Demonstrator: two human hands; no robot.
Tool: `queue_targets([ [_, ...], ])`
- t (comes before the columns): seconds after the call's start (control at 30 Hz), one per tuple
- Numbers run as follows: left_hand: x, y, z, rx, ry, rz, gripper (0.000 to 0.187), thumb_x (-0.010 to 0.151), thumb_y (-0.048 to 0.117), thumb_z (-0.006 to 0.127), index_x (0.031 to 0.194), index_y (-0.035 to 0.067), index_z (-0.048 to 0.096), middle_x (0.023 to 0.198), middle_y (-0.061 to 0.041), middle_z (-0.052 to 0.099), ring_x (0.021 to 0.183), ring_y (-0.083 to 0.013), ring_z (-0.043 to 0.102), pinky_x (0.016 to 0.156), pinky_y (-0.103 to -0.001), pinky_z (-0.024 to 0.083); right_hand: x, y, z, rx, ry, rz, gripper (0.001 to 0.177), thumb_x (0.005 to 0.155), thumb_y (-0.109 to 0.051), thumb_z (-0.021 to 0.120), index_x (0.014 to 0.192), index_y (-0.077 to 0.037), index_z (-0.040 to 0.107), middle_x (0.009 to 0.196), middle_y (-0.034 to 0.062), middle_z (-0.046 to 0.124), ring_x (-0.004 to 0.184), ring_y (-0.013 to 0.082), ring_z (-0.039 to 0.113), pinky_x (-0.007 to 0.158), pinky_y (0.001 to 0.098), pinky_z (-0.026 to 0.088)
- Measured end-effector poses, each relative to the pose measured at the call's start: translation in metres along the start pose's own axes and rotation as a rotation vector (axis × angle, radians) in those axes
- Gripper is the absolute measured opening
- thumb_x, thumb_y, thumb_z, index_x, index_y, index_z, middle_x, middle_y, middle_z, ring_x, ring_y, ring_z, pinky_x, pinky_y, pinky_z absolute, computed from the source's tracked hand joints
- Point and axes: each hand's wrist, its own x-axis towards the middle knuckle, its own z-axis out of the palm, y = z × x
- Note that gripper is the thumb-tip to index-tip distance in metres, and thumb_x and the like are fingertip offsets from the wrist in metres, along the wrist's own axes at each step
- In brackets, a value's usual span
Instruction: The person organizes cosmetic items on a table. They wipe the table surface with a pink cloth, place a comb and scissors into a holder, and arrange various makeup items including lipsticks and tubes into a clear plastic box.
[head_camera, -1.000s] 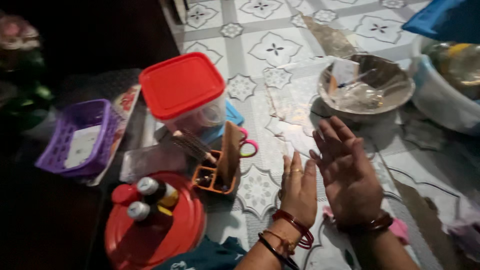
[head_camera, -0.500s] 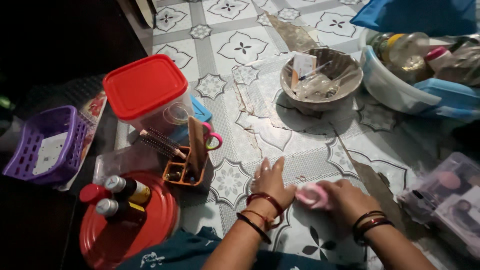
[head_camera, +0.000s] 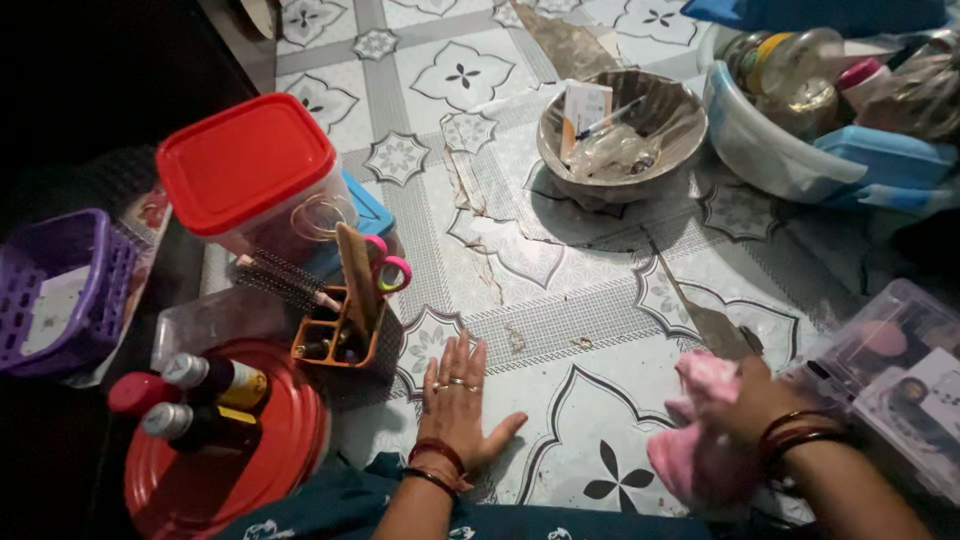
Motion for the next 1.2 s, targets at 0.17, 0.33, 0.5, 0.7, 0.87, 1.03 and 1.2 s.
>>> queue_targets([
  [0.17, -0.003, -0.001, 0.003, -0.010, 0.052, -0.012, 0.106, 0.083, 0.065, 0.064, 0.157, 0.003, 0.022, 0.165, -0.021, 0.016, 0.152, -0.0357, 0.012, 0.118, -0.055, 0.005, 0.030, 0.000, 0.076, -0.064, -0.082, 0.059, 0.107, 0.083, -0.055, 0.078, 0.153, 0.005, 0.023, 0.127, 0.0300, 0.067, 0.118, 0.0391, 0.069, 0.102, 0.0419, 0.054],
  [0.33, -0.003, 0.002, 0.001, -0.025, 0.051, -0.029, 0.101, 0.084, 0.060, 0.065, 0.156, 0.003, 0.025, 0.164, -0.021, 0.020, 0.152, -0.0364, 0.015, 0.119, -0.056, 0.006, 0.053, -0.057, 0.073, 0.401, 0.257, -0.219, 0.065, 0.078, -0.022, 0.071, 0.141, -0.017, 0.055, 0.118, 0.0254, 0.070, 0.109, 0.0397, 0.069, 0.091, 0.0448, 0.055],
  [0.5, 0.001, -0.001, 0.000, -0.075, 0.008, -0.071, 0.094, 0.086, 0.054, 0.064, 0.156, 0.003, 0.027, 0.165, -0.020, 0.021, 0.152, -0.0363, 0.016, 0.120, -0.055, 0.005, 0.004, -0.077, -0.013, 0.597, 0.083, -0.020, 0.058, 0.092, -0.007, 0.052, 0.145, -0.023, 0.068, 0.097, 0.0180, 0.080, 0.077, 0.0284, 0.075, 0.069, 0.0371, 0.058],
  [0.7, 0.001, 0.001, -0.001, -0.059, 0.024, -0.085, 0.087, 0.088, 0.047, 0.061, 0.157, 0.005, 0.028, 0.166, -0.019, 0.020, 0.153, -0.0342, 0.017, 0.120, -0.054, 0.005, -0.047, -0.085, -0.009, 0.547, -0.213, -0.559, 0.039, 0.082, -0.031, 0.068, 0.112, -0.008, 0.077, 0.102, 0.0084, 0.075, 0.088, 0.0179, 0.078, 0.074, 0.0318, 0.063],
  [0.87, 0.002, 0.002, -0.001, -0.074, -0.013, -0.136, 0.082, 0.089, 0.042, 0.060, 0.156, 0.006, 0.029, 0.167, -0.018, 0.019, 0.154, -0.0338, 0.016, 0.121, -0.054, 0.004, -0.112, -0.130, 0.089, -0.107, -0.466, -0.489, 0.038, 0.086, -0.043, 0.064, 0.114, -0.017, 0.070, 0.112, 0.0118, 0.071, 0.104, 0.0274, 0.072, 0.090, 0.0370, 0.055],
  [1.03, 0.002, -0.001, 0.003, -0.116, 0.044, -0.154, 0.078, 0.090, 0.038, 0.060, 0.156, 0.006, 0.033, 0.166, -0.019, 0.022, 0.152, -0.0341, 0.019, 0.120, -0.054, 0.005, -0.106, -0.145, 0.109, -0.273, -0.334, -0.685, 0.035, 0.096, -0.045, 0.057, 0.123, -0.022, 0.061, 0.119, 0.0118, 0.062, 0.108, 0.0337, 0.066, 0.088, 0.0451, 0.053],
  [1.2, 0.000, -0.008, 0.009, -0.149, 0.070, -0.139, 0.074, 0.093, 0.035, 0.059, 0.156, 0.005, 0.034, 0.163, -0.021, 0.031, 0.153, -0.0352, 0.026, 0.122, -0.052, 0.013, -0.078, -0.151, 0.036, -0.104, 0.110, -0.555, 0.043, 0.079, -0.030, 0.065, 0.121, -0.040, 0.070, 0.107, 0.0037, 0.066, 0.100, 0.0247, 0.069, 0.082, 0.0376, 0.058],
])
